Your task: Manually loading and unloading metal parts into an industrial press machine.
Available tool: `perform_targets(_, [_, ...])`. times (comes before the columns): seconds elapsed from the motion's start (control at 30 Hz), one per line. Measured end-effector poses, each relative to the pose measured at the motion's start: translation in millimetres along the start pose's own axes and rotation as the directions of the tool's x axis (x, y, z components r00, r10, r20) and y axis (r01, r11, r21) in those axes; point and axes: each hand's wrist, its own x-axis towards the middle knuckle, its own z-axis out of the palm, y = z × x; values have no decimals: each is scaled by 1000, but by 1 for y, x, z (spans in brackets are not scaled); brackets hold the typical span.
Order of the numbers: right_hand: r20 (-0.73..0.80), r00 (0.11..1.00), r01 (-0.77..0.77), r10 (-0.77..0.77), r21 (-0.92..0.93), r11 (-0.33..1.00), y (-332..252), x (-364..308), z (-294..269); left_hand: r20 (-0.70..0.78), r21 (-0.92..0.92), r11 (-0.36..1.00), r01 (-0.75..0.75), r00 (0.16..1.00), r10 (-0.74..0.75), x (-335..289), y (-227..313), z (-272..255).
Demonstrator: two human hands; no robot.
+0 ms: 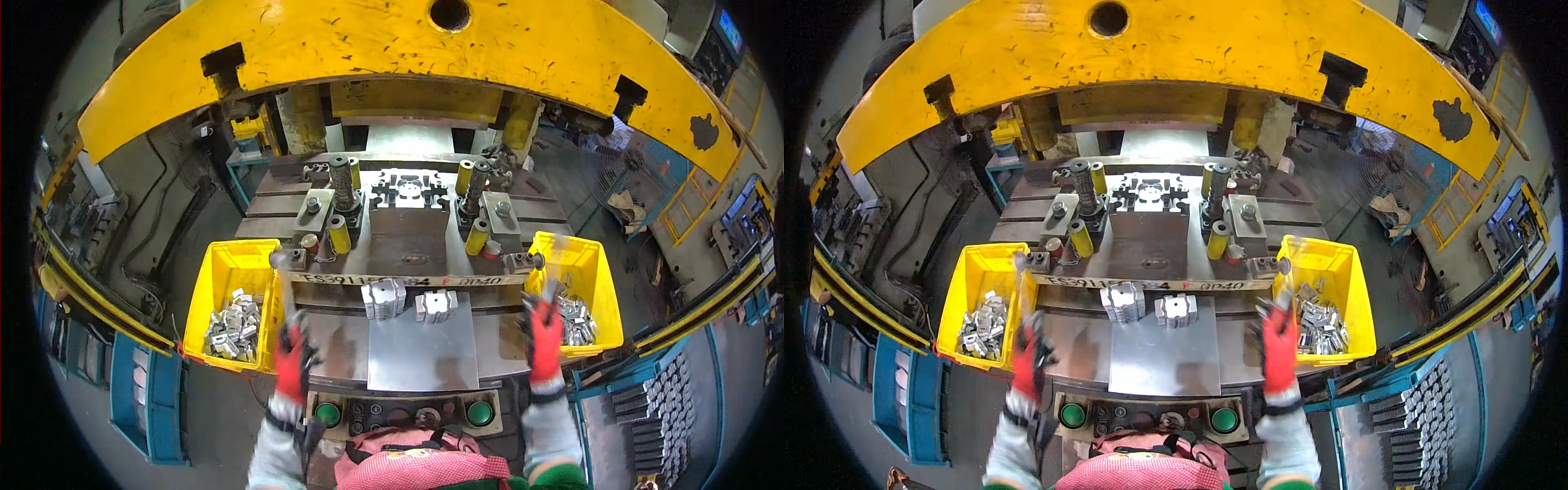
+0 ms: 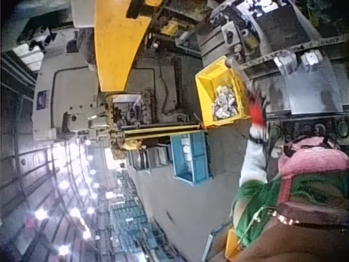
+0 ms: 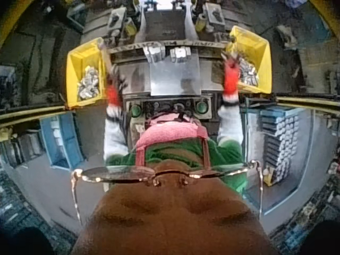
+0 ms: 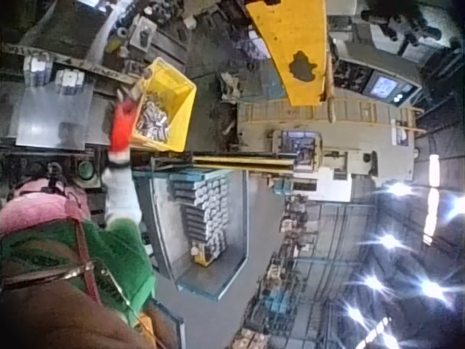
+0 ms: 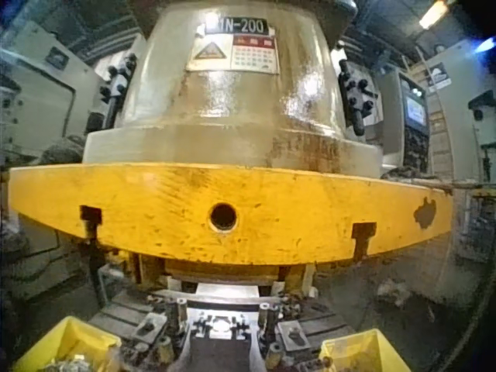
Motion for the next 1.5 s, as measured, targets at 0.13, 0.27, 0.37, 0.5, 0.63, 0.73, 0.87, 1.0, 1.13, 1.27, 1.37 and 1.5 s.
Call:
perform_targets(0.13, [451, 879, 120, -152, 99, 988, -74, 73, 119, 458, 112, 994, -21, 888, -33, 80, 50, 120])
perform_targets(0.27, [619, 785, -28, -5, 44, 999, -65, 134, 207, 558, 357, 925, -131, 824, -98, 190, 34, 168])
perform_targets(0.37, [532, 846, -31, 43, -32, 999, -45, 152, 211, 567, 255, 942, -217, 823, 36, 188, 29, 194])
perform_targets(0.5, [314, 945, 79, -91, 50, 996, -93, 83, 145, 389, -165, 984, 60, 921, 9, 124, 45, 142])
perform_targets(0.63, [82, 992, 93, -100, 80, 992, -50, 22, 31, 88, -48, 961, -273, 957, 276, 58, 19, 37])
perform_targets(0.73, [-98, 988, -104, 121, 170, 980, -19, -24, -23, -153, 128, 930, -345, 919, 362, 27, -15, -65])
perform_targets(0.87, [-185, 974, -192, 128, -386, 902, 32, -65, -67, -286, -45, 997, 57, 956, -68, -21, -25, -114])
perform_targets(1.0, [153, 975, -98, 164, -371, 923, 1, -79, -8, -82, -239, 947, 213, 968, -239, -26, -35, -128])
perform_targets(1.13, [564, 752, -209, 341, -286, 935, -22, -62, 44, -202, -119, 991, -62, 979, 37, -24, -34, -77])
perform_targets(1.27, [576, 705, -390, 412, -170, 905, 5, -54, 50, -56, -182, 981, -64, 997, 55, -24, -26, -70])
perform_targets(1.37, [662, 653, -506, 367, 20, 863, -40, -46, 50, -129, -176, 977, -122, 987, 100, -34, -34, -85])
perform_targets(1.5, [630, 770, -262, 98, 172, 950, -84, 3, 94, -70, -95, 983, -156, 986, 149, -40, -29, -83])
